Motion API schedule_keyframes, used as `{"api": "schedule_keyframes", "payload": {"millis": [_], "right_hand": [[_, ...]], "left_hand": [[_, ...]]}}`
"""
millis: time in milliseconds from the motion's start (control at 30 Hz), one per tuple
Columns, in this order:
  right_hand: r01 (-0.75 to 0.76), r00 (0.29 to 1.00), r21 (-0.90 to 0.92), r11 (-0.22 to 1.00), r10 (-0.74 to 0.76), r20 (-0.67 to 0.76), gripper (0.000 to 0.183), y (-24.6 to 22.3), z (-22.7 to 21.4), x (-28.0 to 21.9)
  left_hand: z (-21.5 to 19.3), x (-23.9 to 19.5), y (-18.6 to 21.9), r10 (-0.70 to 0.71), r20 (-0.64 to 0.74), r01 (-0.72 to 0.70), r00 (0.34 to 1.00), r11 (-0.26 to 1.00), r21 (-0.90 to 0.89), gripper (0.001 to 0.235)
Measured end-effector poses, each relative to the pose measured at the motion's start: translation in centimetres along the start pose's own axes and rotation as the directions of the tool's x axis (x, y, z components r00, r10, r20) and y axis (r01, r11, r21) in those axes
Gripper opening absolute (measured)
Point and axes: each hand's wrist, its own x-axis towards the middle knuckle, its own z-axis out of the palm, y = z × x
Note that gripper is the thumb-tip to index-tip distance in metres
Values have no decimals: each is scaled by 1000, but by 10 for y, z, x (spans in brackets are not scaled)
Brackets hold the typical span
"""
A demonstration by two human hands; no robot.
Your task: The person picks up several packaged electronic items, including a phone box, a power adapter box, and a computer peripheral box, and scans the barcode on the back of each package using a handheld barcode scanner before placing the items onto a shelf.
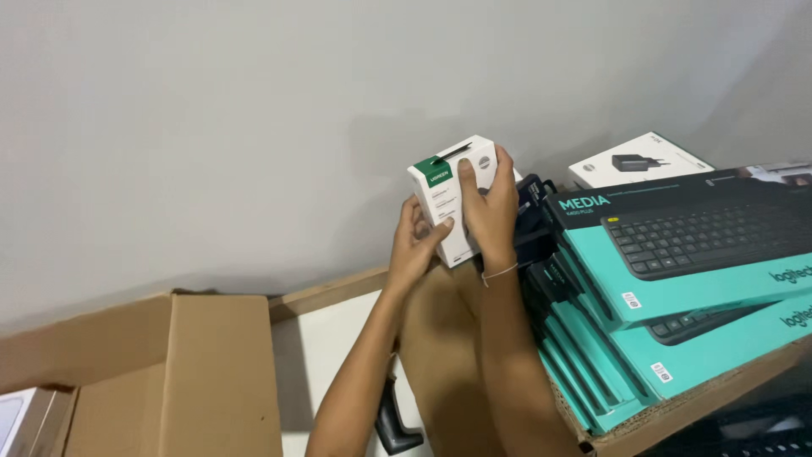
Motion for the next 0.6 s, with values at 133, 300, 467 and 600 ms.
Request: {"api": "schedule_keyframes", "payload": {"millis": [133, 300, 467, 600], "right_hand": [[-16, 982, 33, 999, 9, 188, 55, -16, 0, -18], [-266, 896, 342, 901, 100, 432, 37, -10, 12, -57], [-385, 798, 266, 884, 175, 576, 37, -11, 16, -121], [-405, 737, 248, 880, 153, 658, 36, -38, 10, -156]], "left_hand": [[-44, -29, 21, -4, -12, 4, 1000, 1000, 22, 64], [-97, -82, 17, -149, -119, 137, 982, 985, -108, 48], [-114, -148, -3, -512, -31, 383, 859, 681, -624, 43], [-104, -198, 19, -622, 282, 502, 730, 209, -839, 32]]}}
